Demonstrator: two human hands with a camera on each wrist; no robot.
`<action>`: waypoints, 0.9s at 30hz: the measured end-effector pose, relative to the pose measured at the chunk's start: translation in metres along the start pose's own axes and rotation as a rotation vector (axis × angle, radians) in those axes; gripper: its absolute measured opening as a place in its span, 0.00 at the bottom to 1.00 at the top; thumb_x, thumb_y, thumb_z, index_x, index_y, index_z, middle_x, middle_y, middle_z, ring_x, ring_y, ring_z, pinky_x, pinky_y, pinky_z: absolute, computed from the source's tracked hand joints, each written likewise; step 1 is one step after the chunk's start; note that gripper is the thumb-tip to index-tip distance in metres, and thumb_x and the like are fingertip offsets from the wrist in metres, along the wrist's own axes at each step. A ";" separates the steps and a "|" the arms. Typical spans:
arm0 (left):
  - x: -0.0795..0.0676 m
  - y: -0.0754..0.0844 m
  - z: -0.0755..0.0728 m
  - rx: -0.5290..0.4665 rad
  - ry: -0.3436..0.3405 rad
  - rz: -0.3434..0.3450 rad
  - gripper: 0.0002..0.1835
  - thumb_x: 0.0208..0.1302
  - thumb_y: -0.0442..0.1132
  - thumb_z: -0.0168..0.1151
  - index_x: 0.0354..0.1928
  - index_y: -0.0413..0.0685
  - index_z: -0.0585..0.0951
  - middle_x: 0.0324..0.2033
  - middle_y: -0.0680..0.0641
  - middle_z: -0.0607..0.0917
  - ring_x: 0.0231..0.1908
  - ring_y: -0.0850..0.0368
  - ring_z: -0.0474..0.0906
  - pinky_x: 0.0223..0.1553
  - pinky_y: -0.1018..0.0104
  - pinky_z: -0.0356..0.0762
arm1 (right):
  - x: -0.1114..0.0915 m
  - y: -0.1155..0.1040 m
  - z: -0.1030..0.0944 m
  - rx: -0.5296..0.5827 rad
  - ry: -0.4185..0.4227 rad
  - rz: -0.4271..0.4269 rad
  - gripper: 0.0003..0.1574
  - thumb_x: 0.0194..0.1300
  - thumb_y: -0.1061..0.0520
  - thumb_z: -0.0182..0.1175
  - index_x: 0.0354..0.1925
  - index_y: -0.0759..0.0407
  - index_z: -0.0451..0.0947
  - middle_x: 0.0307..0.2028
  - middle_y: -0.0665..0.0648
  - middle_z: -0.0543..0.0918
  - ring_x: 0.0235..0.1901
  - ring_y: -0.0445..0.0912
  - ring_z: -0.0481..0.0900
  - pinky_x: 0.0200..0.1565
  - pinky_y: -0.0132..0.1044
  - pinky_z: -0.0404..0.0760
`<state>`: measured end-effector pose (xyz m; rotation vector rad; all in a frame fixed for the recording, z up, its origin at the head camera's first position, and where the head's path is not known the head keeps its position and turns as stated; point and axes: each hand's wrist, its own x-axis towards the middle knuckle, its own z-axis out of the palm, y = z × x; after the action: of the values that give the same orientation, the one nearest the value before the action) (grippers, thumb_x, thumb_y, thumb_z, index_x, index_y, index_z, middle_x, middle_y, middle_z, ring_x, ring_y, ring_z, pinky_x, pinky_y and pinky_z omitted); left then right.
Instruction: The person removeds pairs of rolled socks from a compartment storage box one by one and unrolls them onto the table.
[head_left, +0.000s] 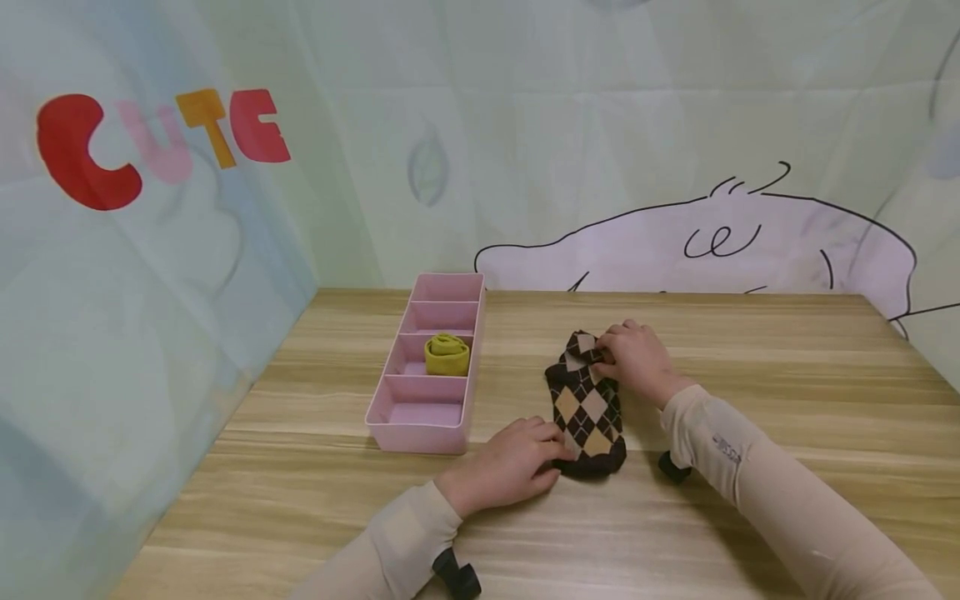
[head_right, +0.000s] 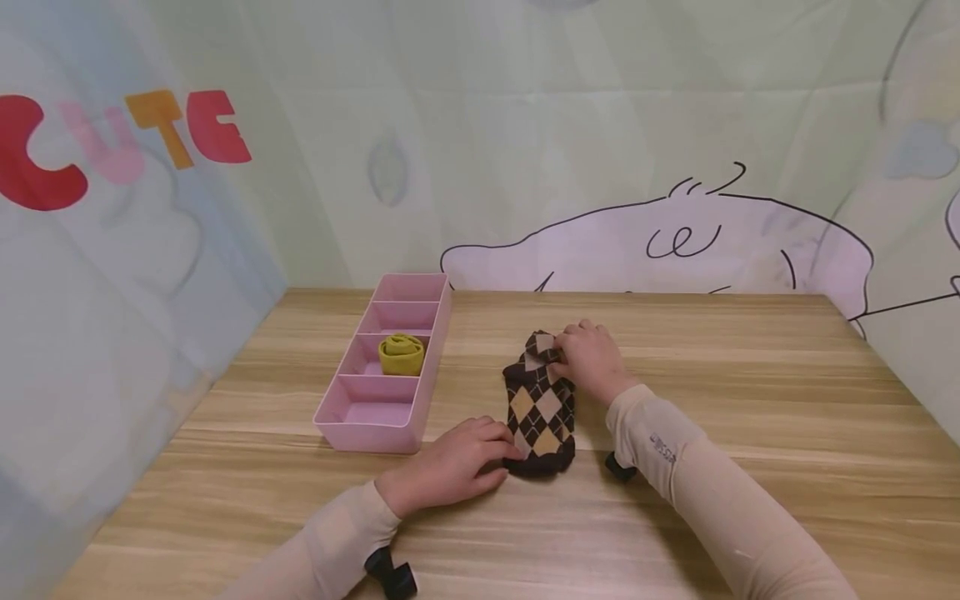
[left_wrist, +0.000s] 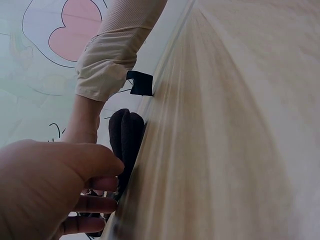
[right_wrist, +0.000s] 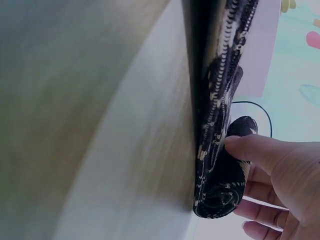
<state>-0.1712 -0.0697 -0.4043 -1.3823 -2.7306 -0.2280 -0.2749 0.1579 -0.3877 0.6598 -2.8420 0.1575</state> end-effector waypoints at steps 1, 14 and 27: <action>0.000 0.000 0.000 0.003 0.000 0.001 0.14 0.64 0.44 0.60 0.49 0.54 0.84 0.46 0.55 0.82 0.48 0.61 0.75 0.54 0.68 0.73 | 0.000 0.000 0.000 0.003 -0.001 0.003 0.19 0.57 0.51 0.69 0.43 0.61 0.83 0.41 0.60 0.85 0.40 0.53 0.76 0.44 0.51 0.76; -0.001 -0.001 0.003 -0.019 0.020 0.012 0.15 0.64 0.47 0.60 0.50 0.54 0.83 0.45 0.55 0.81 0.49 0.61 0.75 0.57 0.68 0.72 | 0.004 0.000 0.000 0.007 -0.019 -0.002 0.17 0.59 0.53 0.66 0.44 0.62 0.83 0.43 0.61 0.85 0.42 0.56 0.77 0.48 0.53 0.77; -0.001 -0.001 0.006 -0.055 0.063 0.008 0.15 0.63 0.49 0.62 0.50 0.55 0.81 0.57 0.51 0.80 0.58 0.58 0.74 0.64 0.64 0.68 | 0.006 0.005 -0.006 0.030 -0.009 -0.018 0.17 0.61 0.53 0.65 0.44 0.63 0.83 0.42 0.62 0.84 0.42 0.56 0.77 0.48 0.52 0.77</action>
<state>-0.1717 -0.0705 -0.4106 -1.3739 -2.6867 -0.3421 -0.2816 0.1604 -0.3811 0.6942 -2.8471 0.1954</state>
